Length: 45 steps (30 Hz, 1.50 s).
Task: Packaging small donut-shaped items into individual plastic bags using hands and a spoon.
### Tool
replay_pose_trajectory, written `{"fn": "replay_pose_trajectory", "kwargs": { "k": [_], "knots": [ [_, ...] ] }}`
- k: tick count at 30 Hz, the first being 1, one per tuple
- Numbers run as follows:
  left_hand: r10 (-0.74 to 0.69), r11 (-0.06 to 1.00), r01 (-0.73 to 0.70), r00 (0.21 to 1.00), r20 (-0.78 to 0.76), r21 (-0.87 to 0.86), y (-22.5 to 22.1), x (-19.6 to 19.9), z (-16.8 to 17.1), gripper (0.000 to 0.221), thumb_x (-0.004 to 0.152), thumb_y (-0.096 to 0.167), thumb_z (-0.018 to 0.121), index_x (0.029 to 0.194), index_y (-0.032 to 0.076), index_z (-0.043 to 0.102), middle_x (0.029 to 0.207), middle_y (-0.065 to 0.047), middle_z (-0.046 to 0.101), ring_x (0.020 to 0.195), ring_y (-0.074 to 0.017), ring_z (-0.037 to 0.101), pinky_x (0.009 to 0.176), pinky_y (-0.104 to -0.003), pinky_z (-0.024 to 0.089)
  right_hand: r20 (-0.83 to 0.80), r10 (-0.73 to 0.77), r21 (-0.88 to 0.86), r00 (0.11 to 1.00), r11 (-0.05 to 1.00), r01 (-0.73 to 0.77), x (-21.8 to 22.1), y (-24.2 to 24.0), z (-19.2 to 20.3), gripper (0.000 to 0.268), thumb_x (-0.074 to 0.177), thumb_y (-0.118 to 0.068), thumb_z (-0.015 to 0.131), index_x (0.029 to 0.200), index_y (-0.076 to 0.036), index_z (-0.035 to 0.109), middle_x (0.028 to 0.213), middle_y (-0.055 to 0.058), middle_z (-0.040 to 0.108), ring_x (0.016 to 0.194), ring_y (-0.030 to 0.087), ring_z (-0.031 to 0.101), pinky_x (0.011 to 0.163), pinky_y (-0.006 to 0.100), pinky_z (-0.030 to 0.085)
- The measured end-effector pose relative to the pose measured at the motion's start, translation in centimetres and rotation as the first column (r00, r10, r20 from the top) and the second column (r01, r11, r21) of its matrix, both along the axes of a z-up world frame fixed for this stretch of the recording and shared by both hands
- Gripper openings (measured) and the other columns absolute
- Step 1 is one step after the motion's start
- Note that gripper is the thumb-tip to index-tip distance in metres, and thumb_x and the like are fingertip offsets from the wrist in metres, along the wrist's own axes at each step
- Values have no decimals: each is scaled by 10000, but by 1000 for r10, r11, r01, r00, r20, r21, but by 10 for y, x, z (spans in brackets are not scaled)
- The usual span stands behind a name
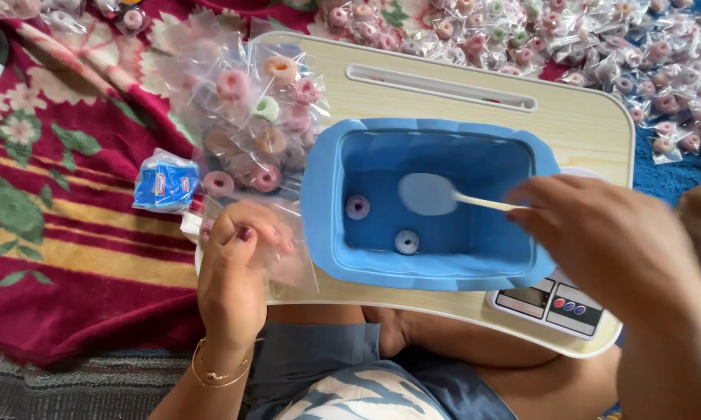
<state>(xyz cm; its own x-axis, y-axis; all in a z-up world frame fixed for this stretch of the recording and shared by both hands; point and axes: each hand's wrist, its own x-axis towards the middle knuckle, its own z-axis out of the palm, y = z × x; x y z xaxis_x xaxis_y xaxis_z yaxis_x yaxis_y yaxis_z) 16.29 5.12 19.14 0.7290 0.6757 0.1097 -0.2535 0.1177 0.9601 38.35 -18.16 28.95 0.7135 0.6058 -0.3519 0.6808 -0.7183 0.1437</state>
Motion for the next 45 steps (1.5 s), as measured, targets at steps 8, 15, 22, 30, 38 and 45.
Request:
{"fn": "replay_pose_trajectory", "kwargs": {
  "k": [8, 15, 22, 30, 38, 45],
  "knots": [
    [-150, 977, 155, 988, -41, 149, -15, 1, -14, 252, 1064, 246, 487, 975, 68, 642, 939, -81, 701, 965, -221, 665, 949, -362, 537, 459, 285, -180, 842, 957, -226, -7, -39, -24, 220, 1095, -615, 480, 1016, -545, 673, 957, -277, 743, 993, 42, 757, 856, 274, 460],
    [-210, 969, 208, 978, -2, 132, -15, 4, -11, 245, 1046, 255, 502, 973, 78, 655, 999, -109, 671, 1022, -250, 666, 967, -380, 543, 196, 239, -289, 951, 941, -176, -16, -1, -20, 206, 1070, -508, 440, 984, -440, 614, 839, -230, 706, 832, 103, 739, 954, 358, 449],
    [-213, 974, 213, 977, -11, 84, -14, 4, -13, 232, 1028, 197, 487, 946, 53, 649, 984, -128, 676, 1002, -259, 674, 953, -370, 548, -351, -88, 86, 932, 988, 125, -6, 11, -20, 398, 884, -429, 673, 1279, -386, 670, 1245, -146, 754, 888, 165, 802, 794, 397, 603],
    [-196, 968, 200, 980, -39, 153, -16, 6, -10, 236, 1037, 225, 510, 946, 68, 660, 977, -111, 691, 1004, -264, 688, 960, -395, 554, -549, 141, 787, 824, 419, 452, -26, -5, -70, 303, 958, -188, 606, 1180, 1, 686, 1050, 115, 715, 823, 148, 712, 733, 228, 592],
    [-189, 954, 192, 981, -36, 230, -18, 7, -8, 276, 1068, 283, 474, 977, 83, 640, 997, -79, 673, 1021, -260, 689, 962, -390, 570, -588, 72, 689, 806, 566, 453, -40, 0, -67, 521, 1028, -444, 426, 869, -79, 763, 734, 38, 743, 716, 133, 716, 670, 243, 566],
    [-169, 956, 182, 983, -75, 231, -23, 10, 0, 312, 1045, 294, 481, 956, 52, 657, 973, -96, 677, 999, -259, 688, 959, -391, 550, -666, 141, 723, 733, 366, 586, -33, -17, -72, 461, 1062, -348, 467, 851, -16, 708, 729, 97, 715, 646, 186, 670, 614, 284, 563]
  ]
}}
